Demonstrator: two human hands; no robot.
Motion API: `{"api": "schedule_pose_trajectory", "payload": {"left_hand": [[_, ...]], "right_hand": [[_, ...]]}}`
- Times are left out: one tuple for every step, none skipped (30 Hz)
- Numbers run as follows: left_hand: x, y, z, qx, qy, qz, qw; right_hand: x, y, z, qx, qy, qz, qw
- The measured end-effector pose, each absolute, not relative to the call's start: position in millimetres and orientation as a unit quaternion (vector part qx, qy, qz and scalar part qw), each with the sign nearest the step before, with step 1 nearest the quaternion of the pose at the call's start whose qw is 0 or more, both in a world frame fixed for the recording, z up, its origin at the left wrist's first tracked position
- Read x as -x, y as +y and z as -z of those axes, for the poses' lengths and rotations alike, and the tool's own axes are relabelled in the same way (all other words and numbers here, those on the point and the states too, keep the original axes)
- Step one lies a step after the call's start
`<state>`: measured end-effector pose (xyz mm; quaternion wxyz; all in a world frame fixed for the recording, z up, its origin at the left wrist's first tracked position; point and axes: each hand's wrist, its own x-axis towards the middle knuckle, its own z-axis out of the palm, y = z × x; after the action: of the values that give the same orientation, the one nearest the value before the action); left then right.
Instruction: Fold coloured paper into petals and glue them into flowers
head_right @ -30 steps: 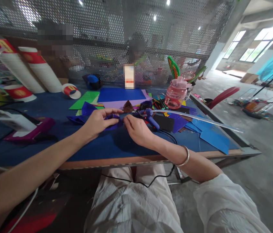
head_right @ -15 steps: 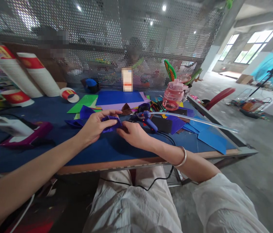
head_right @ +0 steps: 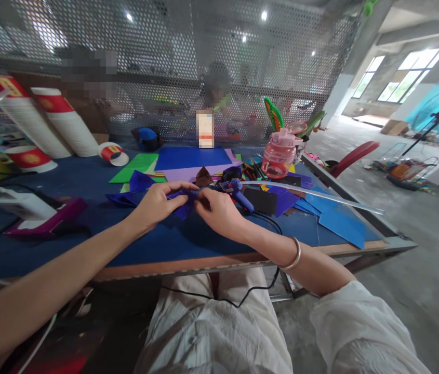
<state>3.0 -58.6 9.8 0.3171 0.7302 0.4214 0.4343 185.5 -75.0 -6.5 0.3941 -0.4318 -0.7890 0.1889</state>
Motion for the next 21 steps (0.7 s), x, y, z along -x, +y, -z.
{"api": "schedule_pose_trajectory", "payload": {"left_hand": [[-3,-58,-9,-0.74,0.422,-0.422,0.31],[-2,-57,-9,-0.748,0.423,-0.411,0.302],[-2,-56,-8,-0.754,0.427,-0.404,0.292],[-2,-56,-8,-0.757,0.432,-0.399,0.284],[-1,-55,-7,-0.757,0.438,-0.397,0.28],[-1,-55,-7,-0.753,0.442,-0.399,0.28],[0,-54,-6,-0.749,0.444,-0.402,0.285],[1,-53,-5,-0.743,0.443,-0.407,0.293],[1,-52,-5,-0.736,0.44,-0.416,0.302],[2,-51,-4,-0.728,0.437,-0.427,0.311],[2,-50,-3,-0.719,0.435,-0.438,0.319],[3,-49,-2,-0.71,0.434,-0.449,0.327],[3,-49,-1,-0.7,0.433,-0.456,0.337],[3,-48,0,-0.691,0.434,-0.462,0.347],[3,-47,1,-0.682,0.435,-0.467,0.357],[3,-47,1,-0.673,0.437,-0.471,0.366],[3,-47,1,-0.666,0.438,-0.474,0.374],[3,-47,1,-0.661,0.44,-0.476,0.38],[3,-47,1,-0.657,0.439,-0.476,0.385],[3,-47,1,-0.655,0.439,-0.476,0.39],[3,-47,1,-0.654,0.438,-0.475,0.393]], "right_hand": [[-186,-74,7,0.431,-0.791,-0.182,0.394],[-187,-74,7,0.429,-0.794,-0.176,0.394],[-187,-73,7,0.428,-0.795,-0.172,0.394],[-188,-73,7,0.427,-0.796,-0.168,0.394],[-188,-73,7,0.425,-0.798,-0.166,0.393],[-188,-73,7,0.424,-0.799,-0.165,0.392],[-188,-73,7,0.422,-0.801,-0.165,0.391],[-189,-74,8,0.421,-0.802,-0.166,0.39],[-189,-74,8,0.419,-0.803,-0.168,0.389],[-189,-74,8,0.417,-0.804,-0.17,0.387],[-189,-75,8,0.417,-0.804,-0.173,0.387],[-189,-75,8,0.417,-0.803,-0.176,0.387],[-188,-76,7,0.419,-0.801,-0.181,0.388],[-188,-76,7,0.422,-0.797,-0.189,0.39],[-188,-77,6,0.425,-0.792,-0.198,0.391],[-188,-78,5,0.428,-0.787,-0.209,0.392],[-188,-78,5,0.43,-0.783,-0.219,0.392],[-188,-79,4,0.43,-0.782,-0.226,0.391],[-188,-79,4,0.429,-0.782,-0.228,0.391],[-188,-80,5,0.43,-0.783,-0.226,0.39],[-188,-79,5,0.431,-0.784,-0.22,0.388]]}}
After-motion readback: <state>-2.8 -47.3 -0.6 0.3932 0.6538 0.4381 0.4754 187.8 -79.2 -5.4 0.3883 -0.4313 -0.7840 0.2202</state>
